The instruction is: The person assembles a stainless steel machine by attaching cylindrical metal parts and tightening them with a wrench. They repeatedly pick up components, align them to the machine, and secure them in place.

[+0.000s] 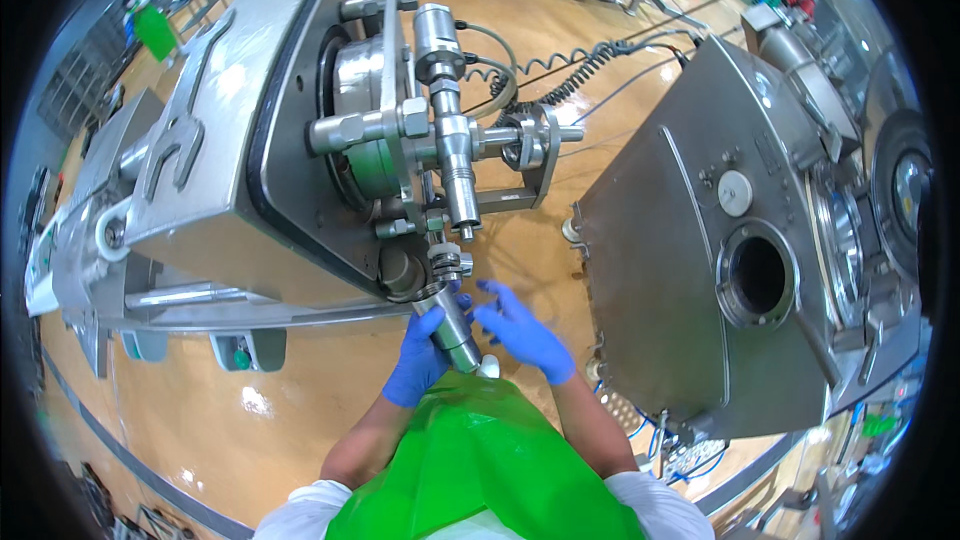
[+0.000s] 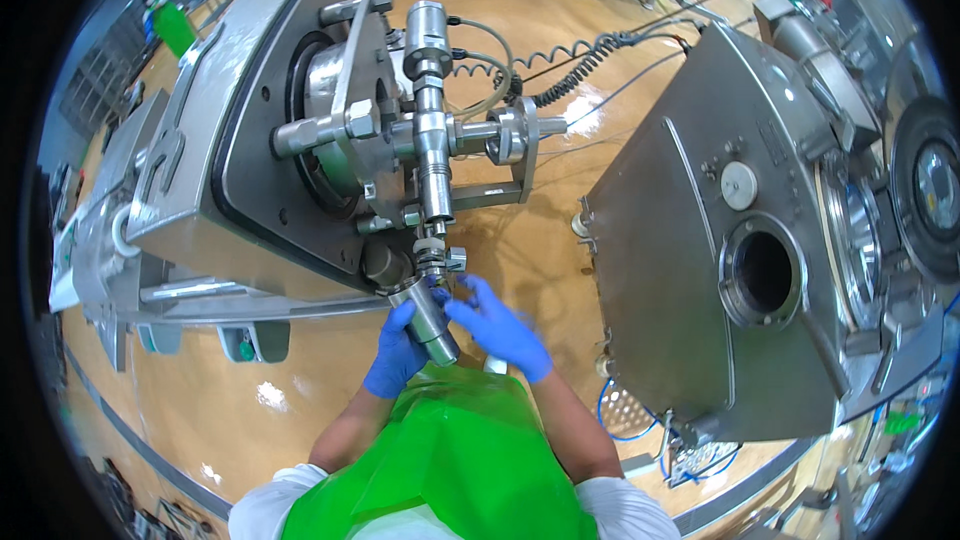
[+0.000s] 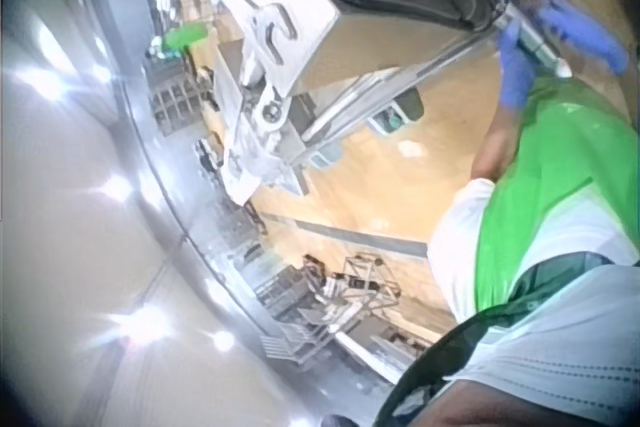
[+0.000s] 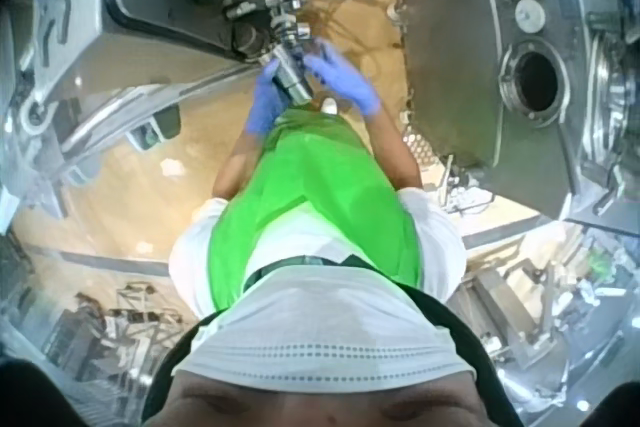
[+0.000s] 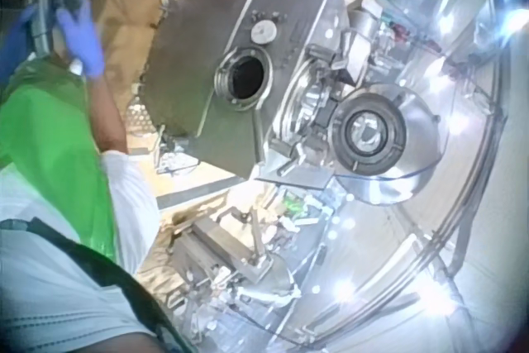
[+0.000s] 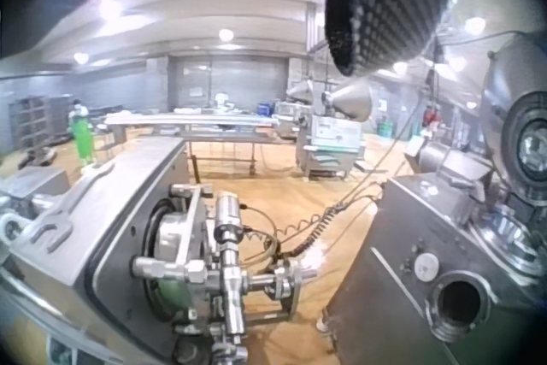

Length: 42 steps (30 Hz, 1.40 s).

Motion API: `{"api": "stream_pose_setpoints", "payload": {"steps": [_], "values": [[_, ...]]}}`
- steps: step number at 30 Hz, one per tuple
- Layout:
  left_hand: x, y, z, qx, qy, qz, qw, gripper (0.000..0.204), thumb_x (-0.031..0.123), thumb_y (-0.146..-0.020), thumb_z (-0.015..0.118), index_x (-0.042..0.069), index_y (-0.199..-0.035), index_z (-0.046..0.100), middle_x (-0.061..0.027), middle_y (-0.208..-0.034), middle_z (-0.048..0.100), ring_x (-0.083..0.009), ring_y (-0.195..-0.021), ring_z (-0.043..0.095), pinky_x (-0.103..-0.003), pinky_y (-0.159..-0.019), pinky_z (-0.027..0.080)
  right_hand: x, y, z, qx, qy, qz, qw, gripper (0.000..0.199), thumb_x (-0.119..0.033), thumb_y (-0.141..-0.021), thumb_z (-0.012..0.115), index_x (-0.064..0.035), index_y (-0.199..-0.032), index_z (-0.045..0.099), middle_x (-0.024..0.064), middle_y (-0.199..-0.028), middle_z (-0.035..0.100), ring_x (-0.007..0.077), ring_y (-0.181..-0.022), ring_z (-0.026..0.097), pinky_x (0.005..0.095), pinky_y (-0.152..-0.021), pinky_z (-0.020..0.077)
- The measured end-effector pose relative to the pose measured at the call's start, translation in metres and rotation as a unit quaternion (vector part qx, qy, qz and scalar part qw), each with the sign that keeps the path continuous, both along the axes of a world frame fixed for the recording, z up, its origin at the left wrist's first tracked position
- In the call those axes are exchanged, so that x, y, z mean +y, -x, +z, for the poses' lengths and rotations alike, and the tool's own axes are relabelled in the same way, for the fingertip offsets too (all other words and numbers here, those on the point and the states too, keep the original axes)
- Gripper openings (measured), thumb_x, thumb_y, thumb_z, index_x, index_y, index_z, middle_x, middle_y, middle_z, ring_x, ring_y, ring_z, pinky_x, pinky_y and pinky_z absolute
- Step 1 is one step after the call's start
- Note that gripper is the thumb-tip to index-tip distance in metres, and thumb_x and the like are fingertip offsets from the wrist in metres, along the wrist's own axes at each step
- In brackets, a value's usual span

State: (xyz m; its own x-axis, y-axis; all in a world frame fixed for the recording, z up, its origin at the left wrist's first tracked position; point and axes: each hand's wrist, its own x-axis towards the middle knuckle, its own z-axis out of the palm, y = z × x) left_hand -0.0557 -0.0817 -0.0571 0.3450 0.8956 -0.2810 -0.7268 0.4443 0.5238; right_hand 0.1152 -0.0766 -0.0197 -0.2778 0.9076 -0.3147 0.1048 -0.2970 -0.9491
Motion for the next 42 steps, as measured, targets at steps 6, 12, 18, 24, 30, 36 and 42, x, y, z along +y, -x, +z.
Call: {"api": "stream_pose_setpoints", "payload": {"steps": [6,12,18,24,30,36,42], "values": [[0.001,-0.030,0.026,0.139,-0.141,0.044,0.979,0.055,0.031,-0.083,0.065,0.005,-0.127,0.046,-0.0069,-0.103,0.058,-0.0157,-0.092,0.058,-0.033,-0.081,0.050,-0.007,-0.006,-0.011,-0.023,-0.134,0.107,0.985,0.078,-0.042,-0.088,0.059,0.0043,-0.141,0.025,0.0197,-0.117,0.055,0.0251,-0.092,0.061,0.0369,-0.078,0.0493],[0.013,-0.012,0.043,-0.009,-0.030,0.091,0.995,0.038,0.030,-0.086,0.056,0.005,-0.115,0.053,-0.0133,-0.089,0.060,-0.0208,-0.084,0.062,-0.036,-0.075,0.054,0.023,-0.015,0.079,-0.203,-0.065,0.320,0.923,0.080,-0.046,-0.084,0.063,0.0001,-0.140,0.030,0.0213,-0.107,0.060,0.0270,-0.088,0.065,0.0344,-0.077,0.0500],[0.035,-0.027,0.019,0.101,-0.002,0.092,0.991,0.024,0.013,-0.082,0.053,0.004,-0.105,0.056,-0.0168,-0.093,0.063,-0.0243,-0.079,0.064,-0.037,-0.073,0.055,0.135,-0.031,0.156,-0.036,-0.245,0.183,0.952,0.041,-0.032,-0.084,0.065,-0.0026,-0.113,0.061,0.0072,-0.092,0.063,0.0182,-0.080,0.063,0.0296,-0.069,0.0505],[0.047,-0.061,0.022,0.176,-0.078,0.096,0.977,0.032,0.027,-0.097,0.051,0.002,-0.116,0.056,-0.0067,-0.090,0.064,-0.0132,-0.081,0.062,-0.027,-0.077,0.050,0.366,-0.045,0.143,-0.359,-0.322,0.067,0.874,0.063,-0.055,-0.090,0.048,0.0038,-0.108,0.061,0.0100,-0.088,0.063,0.0170,-0.080,0.060,0.0331,-0.076,0.0471],[0.057,-0.095,0.009,0.170,-0.087,0.244,0.951,0.037,0.032,-0.096,0.052,0.002,-0.117,0.054,-0.0070,-0.093,0.065,-0.0121,-0.081,0.061,-0.026,-0.074,0.050,0.462,-0.039,0.055,-0.275,-0.111,0.208,0.932,0.082,-0.074,-0.085,0.033,0.0004,-0.102,0.063,0.0114,-0.085,0.062,0.0187,-0.076,0.057,0.0305,-0.071,0.0462],[0.062,-0.109,0.003,0.136,-0.068,0.319,0.935,0.051,0.046,-0.091,0.054,0.002,-0.117,0.052,-0.0094,-0.092,0.063,-0.0164,-0.079,0.063,-0.030,-0.068,0.053,0.463,-0.016,0.054,-0.375,-0.137,0.180,0.899,0.097,-0.087,-0.072,0.029,0.0019,-0.090,0.062,0.0107,-0.073,0.056,0.0213,-0.066,0.051,0.0329,-0.059,0.0408],[0.072,-0.122,0.010,0.052,-0.082,0.337,0.937,0.048,0.041,-0.095,0.050,-0.002,-0.117,0.053,-0.0079,-0.093,0.063,-0.0145,-0.081,0.061,-0.028,-0.074,0.051,0.472,-0.023,0.051,-0.360,-0.220,0.187,0.887,0.084,-0.072,-0.086,0.024,0.0013,-0.106,0.059,0.0194,-0.075,0.057,0.0277,-0.069,0.055,0.0407,-0.067,0.0427]]}}
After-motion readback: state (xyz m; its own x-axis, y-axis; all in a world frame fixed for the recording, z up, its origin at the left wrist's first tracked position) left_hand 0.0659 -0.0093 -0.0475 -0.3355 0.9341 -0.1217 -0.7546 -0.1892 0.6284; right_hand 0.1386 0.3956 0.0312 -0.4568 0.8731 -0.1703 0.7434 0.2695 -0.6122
